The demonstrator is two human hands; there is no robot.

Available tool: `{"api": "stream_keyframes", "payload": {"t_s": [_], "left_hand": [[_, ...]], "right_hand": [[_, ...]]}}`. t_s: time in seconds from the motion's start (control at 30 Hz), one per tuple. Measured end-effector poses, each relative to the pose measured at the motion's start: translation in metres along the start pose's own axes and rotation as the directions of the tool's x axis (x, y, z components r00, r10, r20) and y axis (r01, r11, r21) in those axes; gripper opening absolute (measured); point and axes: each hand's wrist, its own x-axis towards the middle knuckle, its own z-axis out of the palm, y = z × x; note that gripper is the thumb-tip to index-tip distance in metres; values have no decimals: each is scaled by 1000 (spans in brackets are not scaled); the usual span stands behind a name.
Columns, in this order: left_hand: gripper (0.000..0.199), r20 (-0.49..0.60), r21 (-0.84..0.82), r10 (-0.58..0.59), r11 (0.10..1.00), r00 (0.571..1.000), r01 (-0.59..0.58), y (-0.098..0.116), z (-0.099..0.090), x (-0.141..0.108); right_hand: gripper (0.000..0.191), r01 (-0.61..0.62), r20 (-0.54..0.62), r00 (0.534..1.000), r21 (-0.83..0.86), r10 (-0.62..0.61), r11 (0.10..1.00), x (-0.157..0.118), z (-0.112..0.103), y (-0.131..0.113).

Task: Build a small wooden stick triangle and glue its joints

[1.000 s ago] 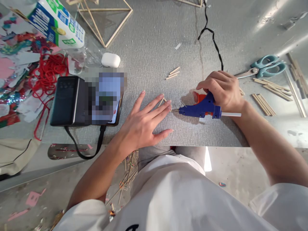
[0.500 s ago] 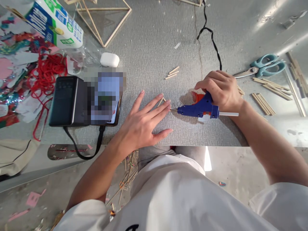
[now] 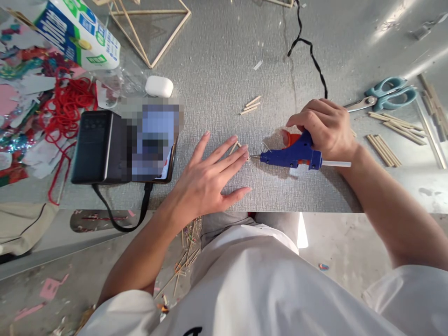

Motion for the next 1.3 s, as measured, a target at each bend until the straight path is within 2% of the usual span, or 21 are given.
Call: {"api": "stream_keyframes", "payload": {"t_s": [0.23,0.43,0.63,0.8,1.07,1.2,1.3], "left_hand": [[66,2,14,6,1000,1000,-6,-1,1,-1],[66,7,13,4,1000,1000,-4,0,0,0],[64,4,-10,-5,1000,1000,5,0,0,0],[65,4,-13,-6,1000,1000,6,0,0,0],[65,7,-16,-3,1000,1000,3,-1,0,0],[64,9,-17,-12,1000,1000,13,-1,0,0],[64,13,-20,-17,1000,1000,17,0,0,0]], "right_hand": [[14,-119,-135,982,86,130,989,-2,-2,5],[9,-64,-6,998,72,65,995,0,1,-1],[7,-42,35,999,41,41,998,-1,4,-2],[6,-8,72,997,80,2,997,1,1,-4],[10,-6,26,1000,128,3,992,5,-1,-6],[19,-64,-62,995,140,73,988,2,-1,0],[25,-90,-61,993,145,100,985,0,-1,1]]}}
